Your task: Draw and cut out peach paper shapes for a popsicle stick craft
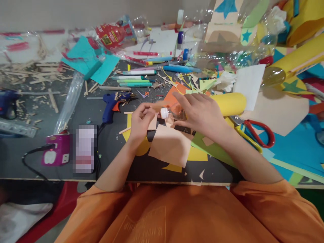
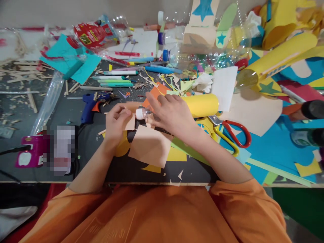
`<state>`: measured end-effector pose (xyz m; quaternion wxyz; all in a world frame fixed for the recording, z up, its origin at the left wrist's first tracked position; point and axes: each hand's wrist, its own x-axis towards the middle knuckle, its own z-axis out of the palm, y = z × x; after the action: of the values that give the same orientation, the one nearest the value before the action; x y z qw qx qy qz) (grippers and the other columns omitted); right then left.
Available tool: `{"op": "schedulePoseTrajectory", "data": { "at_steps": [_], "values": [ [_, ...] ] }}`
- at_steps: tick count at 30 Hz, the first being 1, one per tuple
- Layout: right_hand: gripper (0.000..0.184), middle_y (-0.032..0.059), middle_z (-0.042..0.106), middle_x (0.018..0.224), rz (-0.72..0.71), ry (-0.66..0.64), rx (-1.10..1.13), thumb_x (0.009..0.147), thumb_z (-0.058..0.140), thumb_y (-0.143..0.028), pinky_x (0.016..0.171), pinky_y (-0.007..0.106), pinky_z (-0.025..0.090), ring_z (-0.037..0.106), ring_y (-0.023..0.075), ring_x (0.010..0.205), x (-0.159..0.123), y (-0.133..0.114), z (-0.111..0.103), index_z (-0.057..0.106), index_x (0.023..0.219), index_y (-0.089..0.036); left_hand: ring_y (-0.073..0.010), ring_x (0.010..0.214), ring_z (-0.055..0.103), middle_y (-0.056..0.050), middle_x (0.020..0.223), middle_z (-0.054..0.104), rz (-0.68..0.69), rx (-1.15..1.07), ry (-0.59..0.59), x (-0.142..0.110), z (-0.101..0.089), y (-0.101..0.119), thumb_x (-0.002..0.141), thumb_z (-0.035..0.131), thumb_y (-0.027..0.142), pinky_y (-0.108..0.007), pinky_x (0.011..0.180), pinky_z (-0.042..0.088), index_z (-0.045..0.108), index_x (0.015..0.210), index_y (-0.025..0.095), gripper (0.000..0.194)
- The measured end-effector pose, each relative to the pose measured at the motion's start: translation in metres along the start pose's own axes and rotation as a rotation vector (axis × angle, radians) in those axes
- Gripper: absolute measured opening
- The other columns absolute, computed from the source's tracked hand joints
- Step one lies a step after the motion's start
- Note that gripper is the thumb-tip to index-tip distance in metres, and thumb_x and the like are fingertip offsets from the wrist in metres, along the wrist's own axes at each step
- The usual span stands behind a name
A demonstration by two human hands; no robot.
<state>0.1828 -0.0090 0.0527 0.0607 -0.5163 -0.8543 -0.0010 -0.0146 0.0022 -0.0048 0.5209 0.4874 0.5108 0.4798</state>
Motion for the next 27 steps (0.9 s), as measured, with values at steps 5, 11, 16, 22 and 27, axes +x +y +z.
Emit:
{"op": "schedulePoseTrajectory", "data": {
  "at_steps": [5, 11, 16, 22, 27],
  "values": [
    [0.045, 0.0163, 0.065, 0.107, 0.052, 0.036, 0.021, 0.089, 0.056, -0.049, 0.08, 0.042, 0.043, 0.06, 0.0323, 0.097, 0.0, 0.014, -0.019, 0.058, 0.119, -0.016, -0.0149, 0.056, 0.067, 0.0, 0.065, 0.07, -0.088, -0.119, 0.095, 0.004, 0.002, -0.004, 0.078, 0.07, 0.044, -0.026, 0.058, 0.055, 0.059, 0.076, 0.02, 0.026],
    [0.046, 0.0143, 0.064, 0.111, 0.135, 0.182, -0.018, 0.088, 0.055, -0.054, 0.085, 0.051, 0.044, 0.058, 0.0383, 0.105, 0.037, 0.038, -0.052, 0.056, 0.123, -0.024, -0.0117, 0.056, 0.062, 0.0, 0.067, 0.068, -0.046, -0.084, 0.175, 0.003, 0.002, -0.004, 0.079, 0.066, 0.051, -0.022, 0.054, 0.049, 0.063, 0.073, 0.019, 0.033],
    [0.045, 0.0148, 0.068, 0.111, 0.134, 0.118, -0.086, 0.081, 0.07, -0.042, 0.088, 0.051, 0.045, 0.06, 0.0383, 0.106, 0.087, 0.031, -0.029, 0.06, 0.119, -0.02, -0.0075, 0.051, 0.048, 0.005, 0.057, 0.051, 0.019, -0.009, 0.209, 0.001, 0.0, -0.008, 0.079, 0.069, 0.046, -0.019, 0.048, 0.039, 0.053, 0.063, 0.019, 0.035],
    [0.031, 0.0149, 0.067, 0.113, -0.017, 0.218, -0.068, 0.086, 0.064, -0.04, 0.088, 0.051, 0.043, 0.057, 0.0348, 0.107, 0.123, 0.024, 0.018, 0.061, 0.111, -0.022, -0.0083, 0.046, 0.046, 0.006, 0.053, 0.045, 0.03, -0.031, 0.115, 0.003, 0.003, -0.014, 0.078, 0.07, 0.042, -0.02, 0.044, 0.038, 0.05, 0.065, 0.021, 0.032],
    [0.034, 0.0156, 0.067, 0.116, -0.104, 0.206, -0.096, 0.095, 0.047, -0.04, 0.091, 0.046, 0.043, 0.059, 0.0293, 0.108, 0.129, 0.025, 0.032, 0.063, 0.106, -0.012, -0.0083, 0.044, 0.047, 0.007, 0.05, 0.045, -0.01, 0.025, 0.082, 0.001, 0.005, -0.008, 0.078, 0.069, 0.037, -0.021, 0.045, 0.039, 0.045, 0.061, 0.021, 0.033]
  ]
}}
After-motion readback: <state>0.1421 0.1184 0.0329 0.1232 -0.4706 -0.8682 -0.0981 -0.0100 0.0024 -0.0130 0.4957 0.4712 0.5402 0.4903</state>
